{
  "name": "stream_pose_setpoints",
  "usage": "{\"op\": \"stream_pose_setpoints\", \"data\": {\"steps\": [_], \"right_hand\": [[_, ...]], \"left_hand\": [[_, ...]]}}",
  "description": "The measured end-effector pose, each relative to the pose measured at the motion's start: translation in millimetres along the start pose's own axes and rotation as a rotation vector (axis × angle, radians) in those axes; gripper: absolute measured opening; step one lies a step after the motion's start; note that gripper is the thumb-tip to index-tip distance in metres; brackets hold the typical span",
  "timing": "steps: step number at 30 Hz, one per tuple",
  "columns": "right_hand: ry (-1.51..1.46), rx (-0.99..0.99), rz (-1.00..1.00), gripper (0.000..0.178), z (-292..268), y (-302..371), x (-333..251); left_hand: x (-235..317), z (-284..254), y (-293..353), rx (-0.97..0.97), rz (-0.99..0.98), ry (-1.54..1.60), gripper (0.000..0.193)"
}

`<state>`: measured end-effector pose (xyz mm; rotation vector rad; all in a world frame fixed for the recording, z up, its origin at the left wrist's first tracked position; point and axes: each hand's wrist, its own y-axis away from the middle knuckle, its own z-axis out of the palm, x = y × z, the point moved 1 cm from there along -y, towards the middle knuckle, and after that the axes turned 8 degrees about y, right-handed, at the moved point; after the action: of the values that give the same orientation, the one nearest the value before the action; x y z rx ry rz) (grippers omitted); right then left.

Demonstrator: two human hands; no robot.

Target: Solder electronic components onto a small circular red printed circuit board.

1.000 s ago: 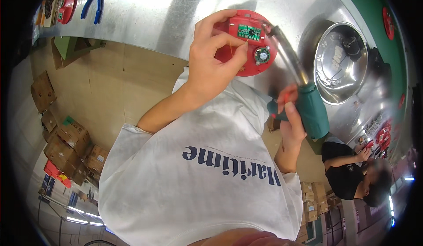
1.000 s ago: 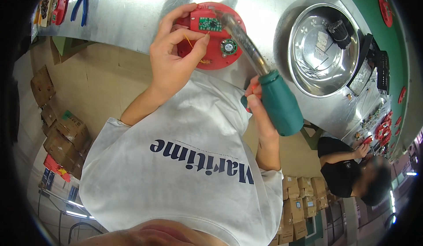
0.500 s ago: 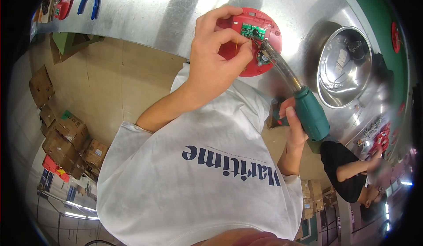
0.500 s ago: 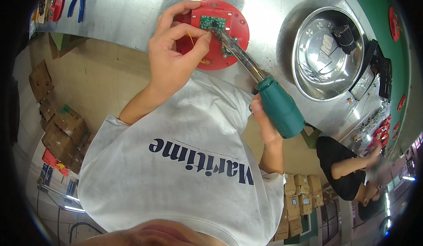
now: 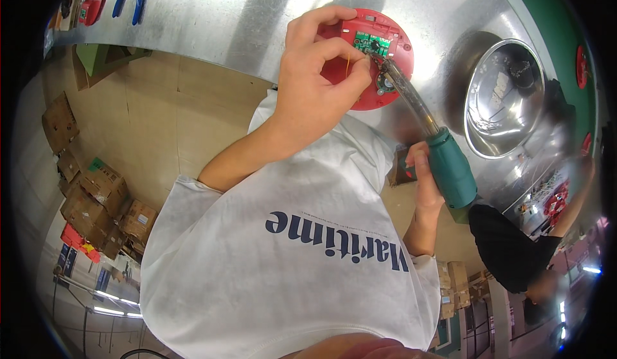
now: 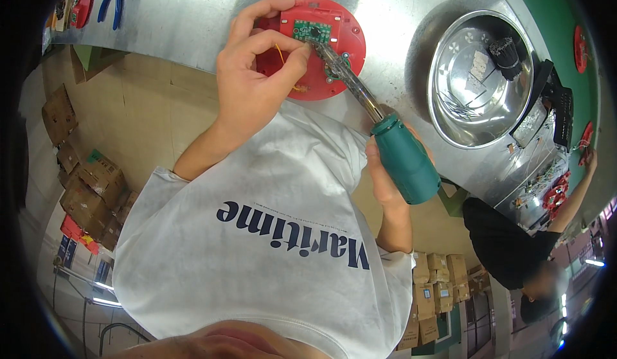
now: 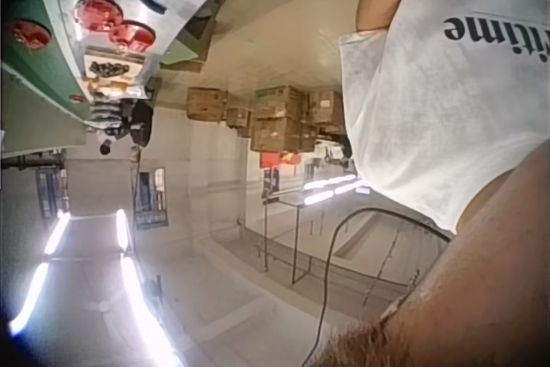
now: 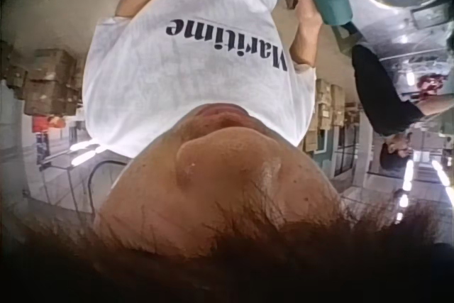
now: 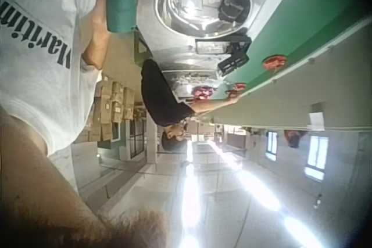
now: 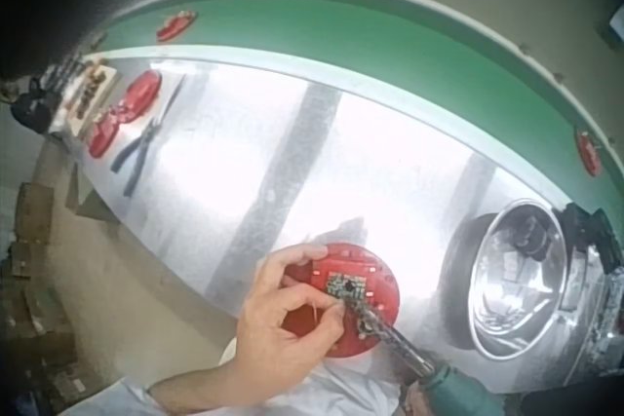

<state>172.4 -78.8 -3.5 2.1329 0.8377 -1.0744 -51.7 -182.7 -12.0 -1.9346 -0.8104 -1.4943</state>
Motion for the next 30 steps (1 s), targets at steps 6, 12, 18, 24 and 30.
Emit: {"op": "stream_pose_setpoints", "data": {"steps": [6,12,18,24,30], "right_hand": [[0.041,0.068,0.08,0.018,0.1,0.5,0.4],[0.078,0.025,0.011,0.005,-1.4,4.1,6.9],[-0.034,-0.033,0.007,0.009,-3.2,-1.0,0.1],[-0.605,0.16,0.152,0.043,-6.5,16.3,-5.4],[-0.794,0.366,0.023,0.049,-20.5,34.0,16.9]], "left_hand": [[0.2,-0.8,-0.6,-0.009,-0.01,-0.02,0.004],[0.9,0.5,-0.6,0.002,-0.016,-0.008,0.003],[2.2,0.4,-1.6,-0.002,-0.041,-0.011,0.003],[3.4,-0.6,-1.6,-0.01,-0.057,0.002,0.002],[1.6,0.1,-2.7,-0.022,-0.07,0.022,0.002]]}}
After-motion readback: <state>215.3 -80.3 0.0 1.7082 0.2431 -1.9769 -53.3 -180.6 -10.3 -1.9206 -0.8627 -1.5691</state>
